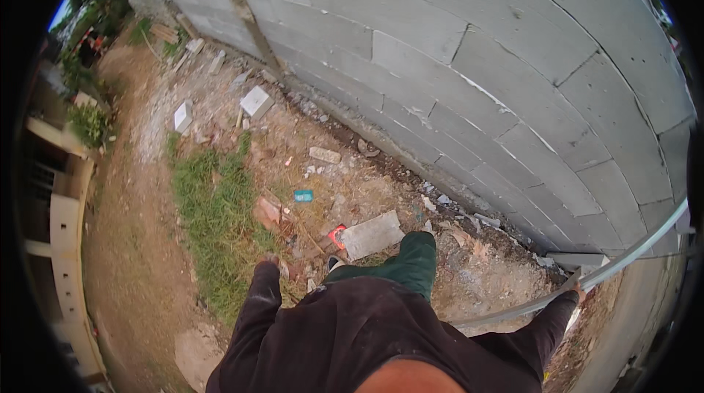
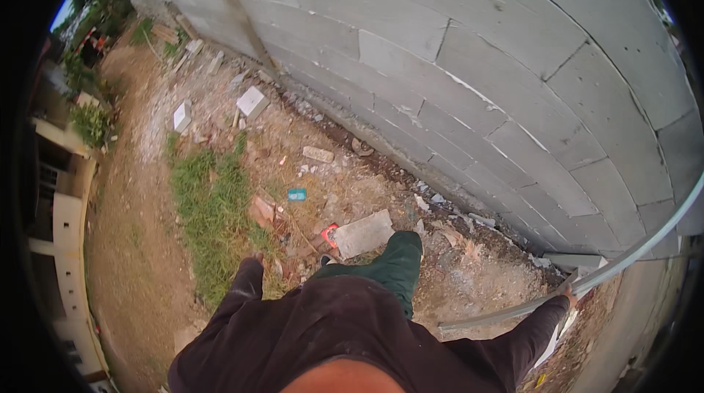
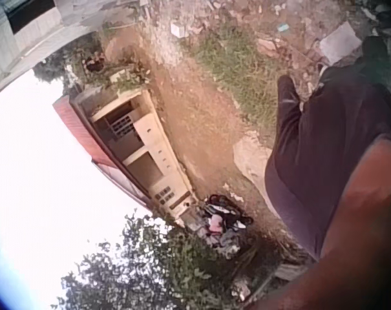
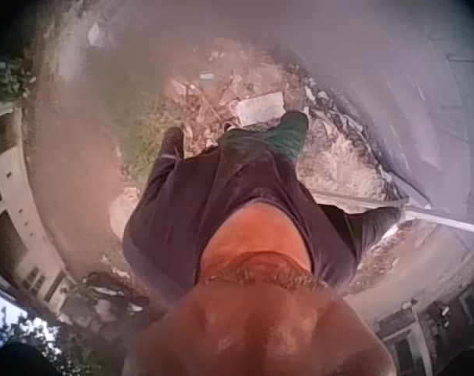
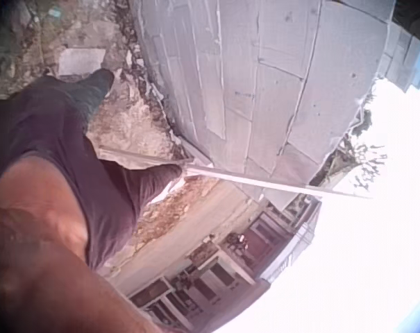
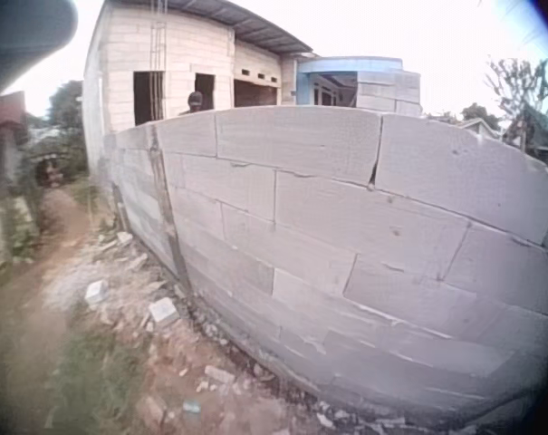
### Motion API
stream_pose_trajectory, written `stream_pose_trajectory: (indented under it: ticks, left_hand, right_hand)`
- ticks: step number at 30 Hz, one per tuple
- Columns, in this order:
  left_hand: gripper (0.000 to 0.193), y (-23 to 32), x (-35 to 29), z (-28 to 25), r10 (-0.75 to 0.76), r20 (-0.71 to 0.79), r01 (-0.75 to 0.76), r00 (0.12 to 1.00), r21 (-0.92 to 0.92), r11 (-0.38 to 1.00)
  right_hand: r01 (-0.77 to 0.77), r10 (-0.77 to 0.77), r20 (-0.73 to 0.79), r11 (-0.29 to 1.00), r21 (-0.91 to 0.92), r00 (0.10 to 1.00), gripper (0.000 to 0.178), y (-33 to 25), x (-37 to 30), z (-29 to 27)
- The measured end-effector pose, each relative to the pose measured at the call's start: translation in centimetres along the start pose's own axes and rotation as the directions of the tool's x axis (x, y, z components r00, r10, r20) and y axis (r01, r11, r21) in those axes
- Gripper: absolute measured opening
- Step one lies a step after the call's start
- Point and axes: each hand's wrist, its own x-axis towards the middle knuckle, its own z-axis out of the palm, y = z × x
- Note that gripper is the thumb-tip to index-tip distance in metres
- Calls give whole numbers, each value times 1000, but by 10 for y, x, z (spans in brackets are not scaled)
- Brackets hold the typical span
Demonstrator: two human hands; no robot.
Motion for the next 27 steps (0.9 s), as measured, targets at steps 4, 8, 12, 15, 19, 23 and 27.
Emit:
stream_pose_trajectory:
  ticks: [4, 8, 12, 15, 19, 23, 27]
  left_hand:
    - [37, 12, -30, -25, -206, 86, 221, 975, -242, 945]
    - [30, -68, -82, 27, -394, 143, 419, 908, -286, 862]
    - [29, -133, -73, 51, -236, 115, 232, 965, 45, 972]
    - [23, -139, -73, 48, -253, 37, 248, 967, 111, 963]
    - [21, -121, -16, 5, -397, 36, 399, 917, -81, 913]
    - [30, -113, 69, -19, -678, 26, 571, 735, -563, 597]
    - [27, -92, 113, -11, -847, 58, 683, 528, -622, 383]
  right_hand:
    - [-151, 146, -43, 974, -171, 988, 66, 26, -21, -5]
    - [7, 32, 180, 978, -210, 983, 62, -26, -126, 64]
    - [177, -24, 517, 952, -248, 856, 57, -25, -259, 138]
    - [368, -67, 745, 896, -247, 664, 54, -53, -367, 199]
    - [608, -56, 901, 756, -243, 429, 49, -110, -498, 281]
    - [784, -39, 956, 583, -214, 290, 45, -201, -621, 379]
    - [917, -182, 977, 398, -33, 115, 40, -354, -806, 502]
